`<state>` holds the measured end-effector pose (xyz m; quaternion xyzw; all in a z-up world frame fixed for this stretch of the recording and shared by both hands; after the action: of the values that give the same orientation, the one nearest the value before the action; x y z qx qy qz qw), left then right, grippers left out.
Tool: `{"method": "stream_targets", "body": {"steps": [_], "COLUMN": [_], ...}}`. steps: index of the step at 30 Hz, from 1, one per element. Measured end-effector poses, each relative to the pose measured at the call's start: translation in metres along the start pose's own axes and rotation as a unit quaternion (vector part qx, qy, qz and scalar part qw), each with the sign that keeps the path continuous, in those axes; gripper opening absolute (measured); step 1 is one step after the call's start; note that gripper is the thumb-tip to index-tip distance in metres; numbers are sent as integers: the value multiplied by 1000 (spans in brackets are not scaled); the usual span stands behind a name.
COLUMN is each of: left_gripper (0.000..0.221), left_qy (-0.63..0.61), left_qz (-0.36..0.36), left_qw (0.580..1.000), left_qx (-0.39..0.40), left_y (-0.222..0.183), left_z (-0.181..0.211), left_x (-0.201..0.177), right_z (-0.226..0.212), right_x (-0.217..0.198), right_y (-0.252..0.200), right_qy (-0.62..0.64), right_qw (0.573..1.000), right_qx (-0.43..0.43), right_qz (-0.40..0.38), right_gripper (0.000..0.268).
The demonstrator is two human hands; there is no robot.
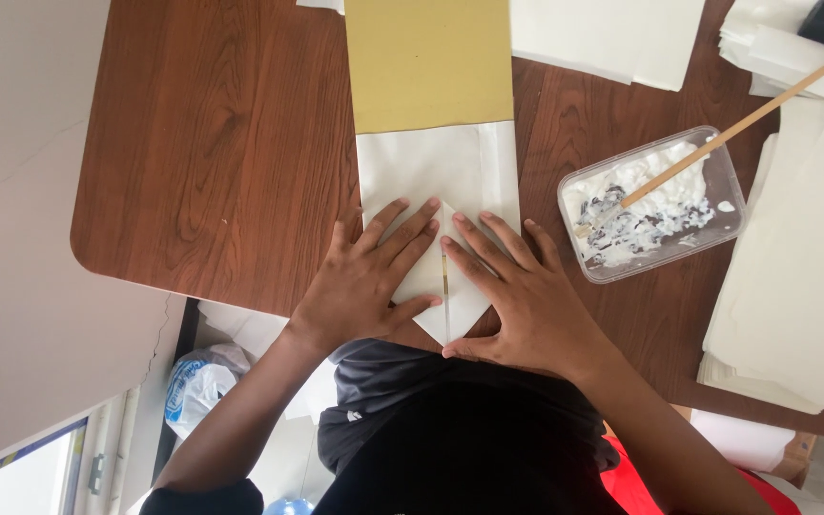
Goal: Folding the bottom of a paper bag and applying glue with a brush to seal it.
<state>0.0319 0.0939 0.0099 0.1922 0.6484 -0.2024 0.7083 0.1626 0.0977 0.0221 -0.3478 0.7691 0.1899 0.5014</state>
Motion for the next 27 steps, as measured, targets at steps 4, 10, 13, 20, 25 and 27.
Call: {"method": "stream_targets", "body": {"steps": [4, 10, 13, 20, 25, 27], "left_gripper": [85, 88, 89, 96, 92, 94], "left_qy": [17, 28, 23, -43, -32, -37], "left_qz": [-15, -32, -27, 28, 46, 35], "left_qw": [1000, 999, 999, 999, 998, 999], "left_qx": [5, 0, -2, 1, 21, 16], "left_y": [3, 11, 12, 8, 7, 8], "left_z": [0, -2, -4, -4, -1, -3], "left_x": [2, -3, -2, -5, -7, -5], "right_z": [-1, 0, 1, -5, -1, -2], "right_x": [-4, -2, 1, -4, -4, -10], "right_y": [4, 10, 13, 16, 13, 8], "right_qy": [-2, -41, -32, -40, -33, 21], "right_qw": [1000, 999, 999, 997, 998, 998], "right_qx": [6, -5, -1, -2, 2, 13], "right_qz": [-4, -22, -42, -60, -51, -53], "right_gripper": [119, 123, 127, 126, 131, 110]}}
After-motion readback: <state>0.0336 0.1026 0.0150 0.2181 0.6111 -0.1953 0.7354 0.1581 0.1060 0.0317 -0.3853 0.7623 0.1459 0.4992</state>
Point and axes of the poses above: each hand's wrist, its own y-axis towards the middle knuckle, its own x-axis out of the palm, z = x × y, the point moved 9 cm from there along y, towards the middle knuckle, and after that the axes turned 4 degrees about y, right-handed, at the moved point
